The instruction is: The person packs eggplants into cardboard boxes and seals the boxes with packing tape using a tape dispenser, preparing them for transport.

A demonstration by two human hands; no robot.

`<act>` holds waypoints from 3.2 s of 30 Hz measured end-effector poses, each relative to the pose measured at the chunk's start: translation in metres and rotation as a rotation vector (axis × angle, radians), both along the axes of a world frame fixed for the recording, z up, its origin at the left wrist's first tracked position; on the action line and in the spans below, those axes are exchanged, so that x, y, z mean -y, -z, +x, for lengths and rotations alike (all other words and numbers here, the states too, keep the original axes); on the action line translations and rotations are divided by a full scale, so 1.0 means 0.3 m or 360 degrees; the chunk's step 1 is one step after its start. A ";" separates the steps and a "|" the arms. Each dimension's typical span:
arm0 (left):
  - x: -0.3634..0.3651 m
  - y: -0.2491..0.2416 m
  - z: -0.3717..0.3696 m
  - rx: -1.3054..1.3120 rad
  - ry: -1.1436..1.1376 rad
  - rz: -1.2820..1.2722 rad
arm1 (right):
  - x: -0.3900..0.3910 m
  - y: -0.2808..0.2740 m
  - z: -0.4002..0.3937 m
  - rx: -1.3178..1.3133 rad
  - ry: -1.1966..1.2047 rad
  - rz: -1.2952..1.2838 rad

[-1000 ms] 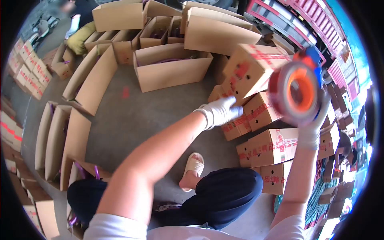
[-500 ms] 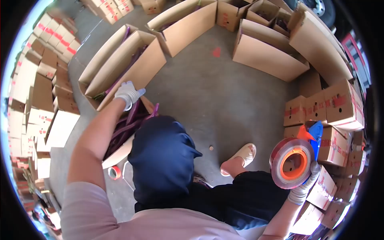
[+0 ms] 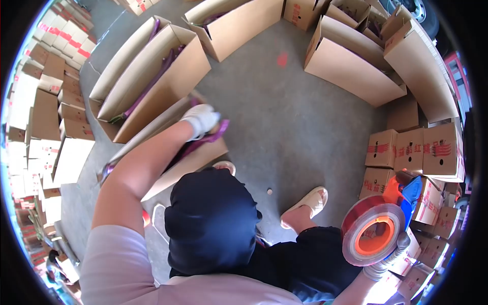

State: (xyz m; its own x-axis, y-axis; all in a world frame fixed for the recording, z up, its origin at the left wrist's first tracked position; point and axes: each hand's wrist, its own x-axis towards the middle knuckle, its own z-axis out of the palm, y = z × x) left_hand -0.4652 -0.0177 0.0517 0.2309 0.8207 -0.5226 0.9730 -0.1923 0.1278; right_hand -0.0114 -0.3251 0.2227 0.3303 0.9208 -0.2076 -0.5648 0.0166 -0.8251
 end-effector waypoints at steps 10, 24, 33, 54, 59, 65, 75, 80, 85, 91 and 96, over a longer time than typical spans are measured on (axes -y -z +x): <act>0.015 -0.017 0.507 0.1562 0.0110 -0.0398 | -0.069 -0.013 -0.041 0.0144 -0.0021 -0.0031; 0.027 0.107 0.362 0.0196 0.0332 0.0246 | -0.123 -0.028 -0.135 0.0391 0.0073 -0.0160; -0.015 -0.216 0.402 0.1151 -0.0264 0.0279 | -0.170 -0.016 -0.157 0.0518 0.0021 -0.0113; 0.087 -0.612 0.126 0.2179 -0.0224 0.0356 | -0.171 -0.033 -0.153 0.0646 -0.0055 -0.0123; 0.053 -0.632 0.168 0.1239 0.0155 0.0319 | -0.160 -0.014 -0.146 0.0666 -0.0048 -0.0084; 0.084 -0.058 0.337 0.0449 0.0371 0.0722 | -0.161 -0.014 -0.153 0.0829 -0.0010 -0.0083; 0.053 0.164 0.496 0.0456 0.0461 0.0305 | -0.177 0.000 -0.153 0.0862 0.0022 -0.0108; 0.028 0.182 0.591 0.0271 0.0410 0.0225 | -0.194 -0.024 -0.177 0.0819 0.0009 -0.0188; 0.003 0.260 0.595 0.0702 0.0412 0.0219 | -0.192 -0.010 -0.169 0.0803 -0.0031 -0.0210; 0.019 0.085 0.526 0.1770 -0.0107 -0.0196 | -0.201 -0.027 -0.161 0.0799 -0.0045 -0.0155; 0.012 0.120 0.503 0.1046 0.0290 -0.0022 | -0.202 -0.022 -0.176 0.0863 -0.0048 -0.0054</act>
State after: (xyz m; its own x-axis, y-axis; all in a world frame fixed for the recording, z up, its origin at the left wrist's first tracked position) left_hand -0.3142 -0.0214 0.0158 0.6378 0.7328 -0.2369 0.6446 -0.3397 0.6849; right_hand -0.0641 -0.2646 0.2292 0.3718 0.9272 -0.0447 -0.0576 -0.0250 -0.9980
